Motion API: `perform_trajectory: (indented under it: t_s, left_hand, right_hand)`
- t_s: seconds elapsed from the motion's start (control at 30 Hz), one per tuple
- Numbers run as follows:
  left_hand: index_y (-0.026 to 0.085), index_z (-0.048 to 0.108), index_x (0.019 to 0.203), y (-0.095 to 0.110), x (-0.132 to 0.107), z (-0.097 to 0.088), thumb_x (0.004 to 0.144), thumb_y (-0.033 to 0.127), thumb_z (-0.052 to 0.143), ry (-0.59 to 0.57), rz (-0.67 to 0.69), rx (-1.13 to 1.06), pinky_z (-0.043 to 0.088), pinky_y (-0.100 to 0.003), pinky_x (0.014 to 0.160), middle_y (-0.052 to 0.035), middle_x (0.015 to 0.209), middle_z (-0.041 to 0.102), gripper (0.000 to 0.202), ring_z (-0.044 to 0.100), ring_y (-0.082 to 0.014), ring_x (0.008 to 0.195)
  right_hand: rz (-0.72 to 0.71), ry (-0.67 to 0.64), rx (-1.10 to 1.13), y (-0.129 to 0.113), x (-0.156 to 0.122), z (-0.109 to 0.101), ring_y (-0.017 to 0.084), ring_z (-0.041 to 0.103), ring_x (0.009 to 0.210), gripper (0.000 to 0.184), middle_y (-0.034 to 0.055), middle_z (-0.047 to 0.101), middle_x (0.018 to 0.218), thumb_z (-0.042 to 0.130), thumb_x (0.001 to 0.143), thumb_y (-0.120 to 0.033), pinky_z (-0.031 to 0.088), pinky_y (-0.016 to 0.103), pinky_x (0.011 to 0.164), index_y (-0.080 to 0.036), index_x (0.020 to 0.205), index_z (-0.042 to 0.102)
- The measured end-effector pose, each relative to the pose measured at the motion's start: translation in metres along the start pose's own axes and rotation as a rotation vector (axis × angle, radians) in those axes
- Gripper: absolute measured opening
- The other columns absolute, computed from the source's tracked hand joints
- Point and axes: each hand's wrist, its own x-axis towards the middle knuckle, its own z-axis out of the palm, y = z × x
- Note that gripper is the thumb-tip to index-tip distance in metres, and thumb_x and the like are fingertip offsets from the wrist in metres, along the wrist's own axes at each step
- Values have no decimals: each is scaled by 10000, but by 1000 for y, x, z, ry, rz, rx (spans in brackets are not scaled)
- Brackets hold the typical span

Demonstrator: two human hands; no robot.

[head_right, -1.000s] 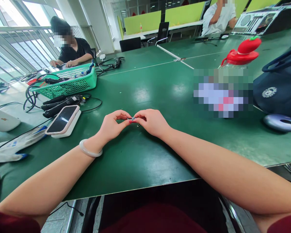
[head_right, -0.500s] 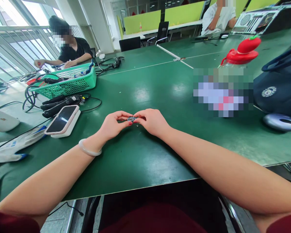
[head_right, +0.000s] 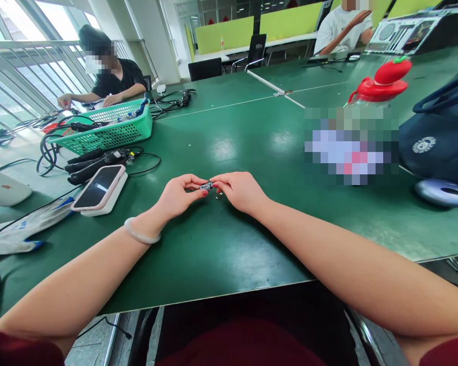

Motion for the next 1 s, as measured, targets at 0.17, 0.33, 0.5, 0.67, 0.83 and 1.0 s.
perform_trajectory:
  t_s: [0.17, 0.33, 0.5, 0.67, 0.83, 1.0]
  left_hand:
    - [179, 683, 903, -4, 2, -1, 664, 332, 741, 19, -41, 22, 521, -357, 766, -52, 826, 727, 289, 670, -186, 776]
    - [187, 686, 903, -5, 2, -1, 668, 333, 736, 1, -68, 56, 516, -361, 792, -53, 845, 733, 281, 681, -196, 802]
    - [192, 683, 921, -3, 1, -2, 672, 330, 731, -33, -85, 99, 499, -346, 843, -48, 899, 737, 289, 683, -194, 866]
    - [193, 679, 909, -2, 0, -1, 659, 321, 742, -51, -100, 106, 495, -335, 848, -41, 903, 739, 288, 683, -195, 889]
    - [197, 677, 894, -2, -1, -1, 649, 336, 750, -52, -109, 124, 490, -342, 849, -37, 893, 740, 291, 683, -197, 882]
    - [194, 669, 865, -2, -1, -1, 641, 318, 755, -48, -95, 125, 489, -331, 847, -31, 892, 739, 270, 681, -191, 885]
  right_hand:
    - [35, -41, -111, 5, 1, 0, 144, 594, 677, 158, 8, 689, 769, 617, 816, -255, 435, 270, 655, -215, 924, 725]
    - [-16, -216, -205, 5, 0, 2, 145, 547, 691, 182, 5, 616, 728, 666, 786, -382, 391, 263, 632, -208, 829, 699]
    - [2, -260, -230, 3, 1, 2, 137, 548, 721, 84, 8, 632, 761, 599, 819, -210, 382, 249, 658, -195, 758, 656]
    - [77, -236, -276, 6, 4, -3, 154, 569, 758, 77, 22, 659, 821, 598, 825, -221, 404, 266, 689, -193, 828, 669]
    - [116, -262, -331, 7, 5, -8, 170, 591, 811, 136, 31, 685, 877, 574, 841, -222, 420, 283, 723, -196, 785, 695]
    - [126, -266, -362, 7, 4, -7, 173, 596, 816, 152, 33, 684, 894, 553, 848, -207, 423, 284, 713, -199, 784, 691]
